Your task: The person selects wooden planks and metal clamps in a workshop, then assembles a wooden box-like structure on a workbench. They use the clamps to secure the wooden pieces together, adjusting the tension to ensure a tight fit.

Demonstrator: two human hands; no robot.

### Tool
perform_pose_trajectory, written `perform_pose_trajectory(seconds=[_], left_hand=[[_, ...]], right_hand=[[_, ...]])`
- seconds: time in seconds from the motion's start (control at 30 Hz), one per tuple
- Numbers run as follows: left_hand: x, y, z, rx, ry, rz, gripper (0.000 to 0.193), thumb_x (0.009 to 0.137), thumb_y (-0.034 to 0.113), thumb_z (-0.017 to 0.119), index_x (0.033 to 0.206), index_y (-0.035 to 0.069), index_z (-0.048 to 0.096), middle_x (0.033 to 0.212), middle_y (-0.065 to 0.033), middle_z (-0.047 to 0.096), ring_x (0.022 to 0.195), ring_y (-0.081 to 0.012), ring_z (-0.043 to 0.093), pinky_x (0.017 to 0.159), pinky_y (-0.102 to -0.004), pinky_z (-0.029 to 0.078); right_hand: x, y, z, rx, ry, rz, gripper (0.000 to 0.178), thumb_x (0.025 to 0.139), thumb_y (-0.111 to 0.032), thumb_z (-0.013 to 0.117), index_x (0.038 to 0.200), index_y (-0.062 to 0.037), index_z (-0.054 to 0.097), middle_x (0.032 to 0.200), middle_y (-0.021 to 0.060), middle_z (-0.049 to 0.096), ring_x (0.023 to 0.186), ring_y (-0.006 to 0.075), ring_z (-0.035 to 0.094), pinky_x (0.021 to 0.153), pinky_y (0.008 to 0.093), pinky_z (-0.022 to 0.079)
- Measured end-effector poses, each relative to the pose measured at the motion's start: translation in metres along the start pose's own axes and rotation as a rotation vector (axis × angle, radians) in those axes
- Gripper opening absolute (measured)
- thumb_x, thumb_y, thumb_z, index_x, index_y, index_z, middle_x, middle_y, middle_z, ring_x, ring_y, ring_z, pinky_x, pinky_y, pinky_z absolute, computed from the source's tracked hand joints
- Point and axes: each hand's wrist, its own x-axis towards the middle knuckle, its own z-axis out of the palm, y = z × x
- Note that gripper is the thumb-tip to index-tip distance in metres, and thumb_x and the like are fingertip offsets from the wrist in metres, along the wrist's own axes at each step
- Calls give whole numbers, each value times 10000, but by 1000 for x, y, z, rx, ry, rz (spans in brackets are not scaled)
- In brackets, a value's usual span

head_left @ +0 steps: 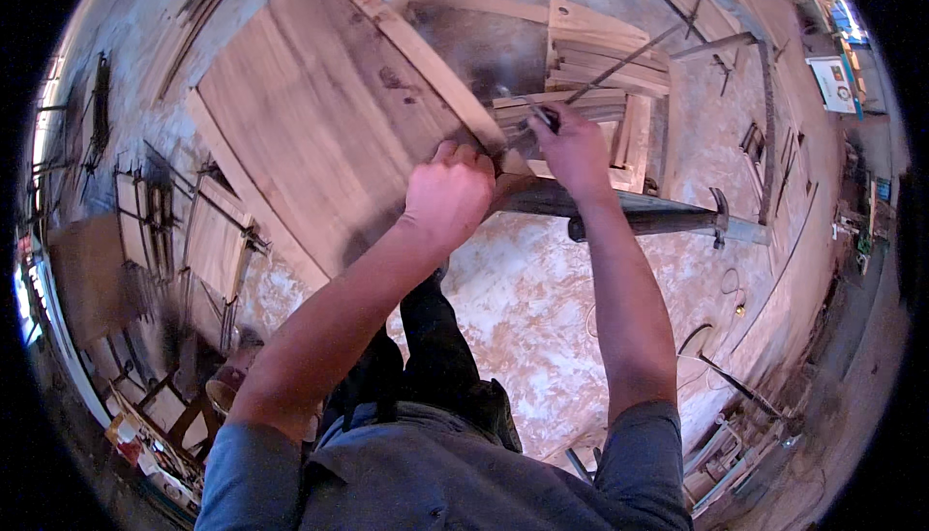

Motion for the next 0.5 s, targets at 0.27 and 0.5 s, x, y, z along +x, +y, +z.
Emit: perform_pose_trajectory(seconds=[0.27,0.5], left_hand=[[-182,-147,-67,-281,-119,-418,409,815,265,660,1162,58,590,1025,-149,645,980,-344,611,821,-425,514],[-356,-158,-63,-413,-518,-622,678,740,286,746,1319,48,485,1201,-192,581,1086,-359,578,924,-409,461]], right_hand=[[6,15,2,-231,31,-11,439,864,-432,599,1151,-100,625,865,201,677,823,353,666,721,446,532],[6,9,5,-173,44,-27,402,862,-382,631,1119,-73,641,867,188,677,787,296,671,739,380,508]])
